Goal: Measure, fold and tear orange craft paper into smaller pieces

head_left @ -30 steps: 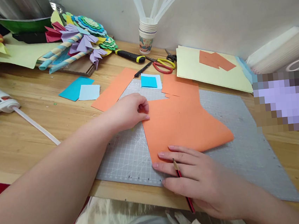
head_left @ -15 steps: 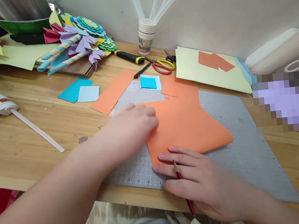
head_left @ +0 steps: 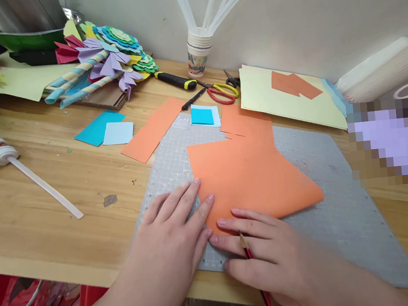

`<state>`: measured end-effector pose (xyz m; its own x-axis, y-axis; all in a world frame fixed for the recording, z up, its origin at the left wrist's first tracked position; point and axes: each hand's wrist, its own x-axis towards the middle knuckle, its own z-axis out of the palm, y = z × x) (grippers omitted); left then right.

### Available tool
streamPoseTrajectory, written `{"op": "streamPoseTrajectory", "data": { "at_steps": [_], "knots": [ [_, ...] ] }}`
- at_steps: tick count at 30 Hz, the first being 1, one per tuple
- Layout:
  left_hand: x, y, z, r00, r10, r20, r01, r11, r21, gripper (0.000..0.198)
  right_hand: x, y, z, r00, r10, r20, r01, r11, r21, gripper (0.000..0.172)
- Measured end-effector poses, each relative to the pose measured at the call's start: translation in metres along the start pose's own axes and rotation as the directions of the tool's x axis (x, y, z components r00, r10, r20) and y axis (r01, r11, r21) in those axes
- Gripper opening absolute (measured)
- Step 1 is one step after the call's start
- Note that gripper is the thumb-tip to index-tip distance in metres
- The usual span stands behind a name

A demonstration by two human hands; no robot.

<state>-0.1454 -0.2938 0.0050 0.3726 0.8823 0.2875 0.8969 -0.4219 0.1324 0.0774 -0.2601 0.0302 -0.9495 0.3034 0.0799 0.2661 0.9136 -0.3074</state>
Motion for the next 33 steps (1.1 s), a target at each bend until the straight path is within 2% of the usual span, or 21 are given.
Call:
{"op": "streamPoseTrajectory", "data": {
  "at_steps": [12, 24, 33],
  "knots": [
    [0.0018, 0.0009, -0.0017, 1.000, -0.021, -0.004, 0.021, 0.999, -0.024, 0.038, 0.0007, 0.0003, 0.0010, 0.999, 0.001, -0.038, 0.000, 1.000, 0.024, 0.023],
    [0.0014, 0.0001, -0.0021, 0.998, -0.041, 0.057, 0.043, 0.998, -0.049, 0.039, 0.0019, 0.0000, -0.0013, 1.000, 0.002, -0.019, -0.002, 1.000, 0.007, 0.024],
    [0.0012, 0.0003, -0.0023, 0.998, -0.033, 0.044, 0.036, 0.997, -0.061, 0.039, 0.0012, -0.0008, -0.0015, 1.000, 0.003, -0.021, -0.002, 1.000, 0.007, 0.023]
  ]
}}
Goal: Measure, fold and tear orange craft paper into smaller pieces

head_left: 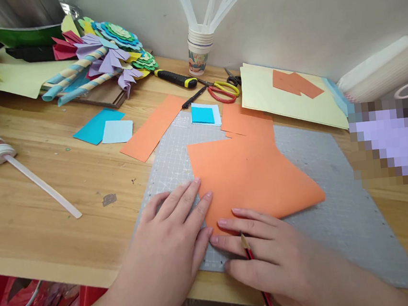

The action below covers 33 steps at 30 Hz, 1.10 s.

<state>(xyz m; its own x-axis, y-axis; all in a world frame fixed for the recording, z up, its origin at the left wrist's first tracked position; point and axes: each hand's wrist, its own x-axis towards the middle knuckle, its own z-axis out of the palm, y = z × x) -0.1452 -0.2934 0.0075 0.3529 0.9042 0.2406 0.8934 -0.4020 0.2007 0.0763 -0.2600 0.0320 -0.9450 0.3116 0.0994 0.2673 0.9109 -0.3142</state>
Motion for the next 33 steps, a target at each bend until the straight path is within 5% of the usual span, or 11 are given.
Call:
{"op": "streamPoseTrajectory", "data": {
  "at_steps": [20, 27, 33],
  "knots": [
    [0.003, 0.001, -0.002, 1.000, -0.012, -0.012, 0.012, 1.000, -0.006, 0.038, 0.000, 0.001, 0.000, 1.000, 0.009, 0.018, -0.009, 1.000, 0.013, 0.026],
    [0.009, 0.004, -0.008, 0.994, -0.102, 0.045, 0.105, 0.992, -0.069, 0.035, -0.002, -0.002, 0.001, 0.995, 0.065, -0.074, -0.053, 0.987, 0.151, 0.019],
    [0.008, 0.005, -0.007, 0.993, -0.113, 0.047, 0.116, 0.990, -0.077, 0.034, -0.007, -0.011, 0.008, 0.997, 0.077, -0.010, -0.076, 0.993, 0.093, 0.022]
  ]
}}
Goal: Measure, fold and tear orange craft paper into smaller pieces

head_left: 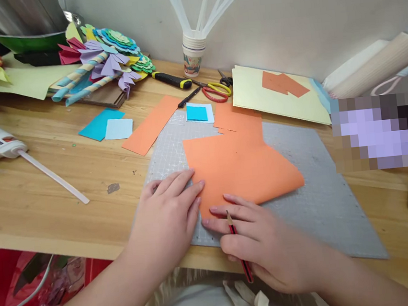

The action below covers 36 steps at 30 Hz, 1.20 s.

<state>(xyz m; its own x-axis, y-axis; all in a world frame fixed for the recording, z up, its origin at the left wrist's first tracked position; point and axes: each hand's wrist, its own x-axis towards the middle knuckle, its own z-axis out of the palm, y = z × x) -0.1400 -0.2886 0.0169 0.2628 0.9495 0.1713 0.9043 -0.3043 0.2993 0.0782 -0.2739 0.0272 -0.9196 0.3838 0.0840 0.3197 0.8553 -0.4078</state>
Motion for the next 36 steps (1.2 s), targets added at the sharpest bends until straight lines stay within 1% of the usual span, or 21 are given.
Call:
{"op": "streamPoseTrajectory", "data": {
  "at_steps": [2, 4, 5, 7, 10, 12, 14, 18, 23, 25, 30, 36],
  "knots": [
    [-0.001, 0.001, 0.000, 1.000, -0.006, -0.005, 0.006, 1.000, 0.001, 0.033, -0.002, -0.007, 0.006, 0.999, 0.020, -0.042, -0.022, 0.998, -0.056, 0.020],
    [-0.003, 0.001, 0.001, 1.000, -0.014, -0.007, 0.014, 1.000, 0.003, 0.032, -0.004, -0.017, 0.014, 0.991, 0.047, -0.127, -0.064, 0.990, -0.129, 0.015],
    [-0.003, 0.002, 0.001, 1.000, -0.017, -0.008, 0.017, 1.000, 0.004, 0.032, -0.004, -0.024, 0.020, 0.980, 0.080, -0.180, -0.108, 0.982, -0.152, 0.013],
    [-0.004, 0.003, 0.002, 1.000, -0.021, -0.008, 0.021, 1.000, 0.005, 0.033, -0.004, -0.038, 0.032, 0.942, 0.188, -0.277, -0.233, 0.962, -0.141, 0.009],
    [-0.005, 0.004, 0.002, 1.000, -0.024, -0.001, 0.024, 1.000, 0.006, 0.033, -0.003, -0.055, 0.047, 0.856, 0.372, -0.360, -0.411, 0.911, -0.035, 0.007],
    [-0.005, 0.004, 0.002, 1.000, -0.021, -0.002, 0.021, 1.000, 0.010, 0.033, -0.004, -0.062, 0.050, 0.815, 0.440, -0.377, -0.469, 0.883, 0.016, 0.009],
    [-0.005, 0.004, 0.001, 1.000, -0.015, -0.008, 0.015, 1.000, 0.015, 0.033, -0.007, -0.063, 0.049, 0.780, 0.486, -0.394, -0.516, 0.856, 0.034, 0.011],
    [-0.004, 0.003, 0.001, 1.000, -0.005, -0.009, 0.005, 1.000, 0.029, 0.034, -0.017, -0.058, 0.042, 0.709, 0.564, -0.423, -0.605, 0.795, 0.048, 0.020],
    [-0.004, 0.000, 0.006, 0.999, -0.027, -0.021, 0.028, 0.998, 0.064, 0.037, -0.036, -0.045, 0.035, 0.618, 0.662, -0.424, -0.721, 0.693, 0.031, 0.045],
    [-0.003, -0.001, 0.007, 0.999, -0.034, -0.023, 0.035, 0.997, 0.066, 0.037, -0.044, -0.039, 0.034, 0.590, 0.688, -0.424, -0.752, 0.658, 0.021, 0.047],
    [-0.002, -0.001, 0.008, 0.999, -0.039, -0.009, 0.039, 0.997, 0.059, 0.038, -0.065, -0.023, 0.031, 0.501, 0.736, -0.456, -0.832, 0.555, -0.019, 0.041],
    [-0.003, -0.002, 0.007, 1.000, -0.024, -0.012, 0.025, 0.996, 0.088, 0.039, -0.090, 0.000, 0.026, 0.423, 0.733, -0.533, -0.884, 0.463, -0.066, 0.016]
  ]
}}
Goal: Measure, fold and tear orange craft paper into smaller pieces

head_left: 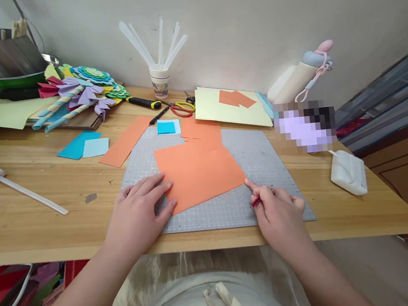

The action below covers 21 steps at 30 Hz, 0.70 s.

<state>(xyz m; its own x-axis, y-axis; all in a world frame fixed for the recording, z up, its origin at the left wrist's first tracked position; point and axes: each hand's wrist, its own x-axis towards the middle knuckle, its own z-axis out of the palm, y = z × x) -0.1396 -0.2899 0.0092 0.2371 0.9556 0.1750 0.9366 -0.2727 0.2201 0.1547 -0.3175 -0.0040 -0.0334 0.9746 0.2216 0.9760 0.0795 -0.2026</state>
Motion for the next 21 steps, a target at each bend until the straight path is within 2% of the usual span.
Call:
{"op": "streamPoseTrajectory", "data": {
  "at_steps": [3, 6, 10, 13, 16, 19, 21],
  "knots": [
    [0.000, -0.001, 0.000, 1.000, 0.003, 0.000, -0.003, 1.000, 0.006, 0.039, 0.002, 0.010, -0.002, 1.000, 0.012, 0.005, -0.012, 1.000, -0.001, 0.014],
    [0.000, 0.000, -0.001, 1.000, -0.005, 0.015, 0.005, 1.000, 0.008, 0.038, 0.009, 0.019, -0.010, 0.998, -0.037, 0.041, 0.035, 0.998, 0.049, 0.018],
    [0.005, 0.014, -0.006, 1.000, -0.013, 0.008, 0.012, 1.000, 0.028, 0.034, 0.043, 0.038, -0.020, 0.995, -0.095, -0.027, 0.098, 0.990, 0.105, 0.016],
    [0.013, 0.031, -0.009, 0.994, 0.099, 0.039, -0.098, 0.995, -0.017, 0.029, 0.085, 0.054, -0.018, 0.990, -0.141, -0.029, 0.141, 0.990, -0.010, 0.023],
    [0.021, 0.046, -0.006, 0.956, 0.268, 0.119, -0.258, 0.962, -0.094, 0.031, 0.126, 0.066, -0.008, 0.979, -0.199, 0.047, 0.204, 0.966, -0.158, 0.031],
    [0.023, 0.052, 0.003, 0.906, 0.402, 0.135, -0.394, 0.916, -0.081, 0.045, 0.152, 0.072, 0.003, 0.970, -0.228, 0.083, 0.239, 0.957, -0.163, 0.036],
    [0.021, 0.052, 0.009, 0.891, 0.438, 0.121, -0.437, 0.899, -0.037, 0.055, 0.159, 0.071, 0.007, 0.970, -0.225, 0.087, 0.237, 0.958, -0.160, 0.043]
  ]
}}
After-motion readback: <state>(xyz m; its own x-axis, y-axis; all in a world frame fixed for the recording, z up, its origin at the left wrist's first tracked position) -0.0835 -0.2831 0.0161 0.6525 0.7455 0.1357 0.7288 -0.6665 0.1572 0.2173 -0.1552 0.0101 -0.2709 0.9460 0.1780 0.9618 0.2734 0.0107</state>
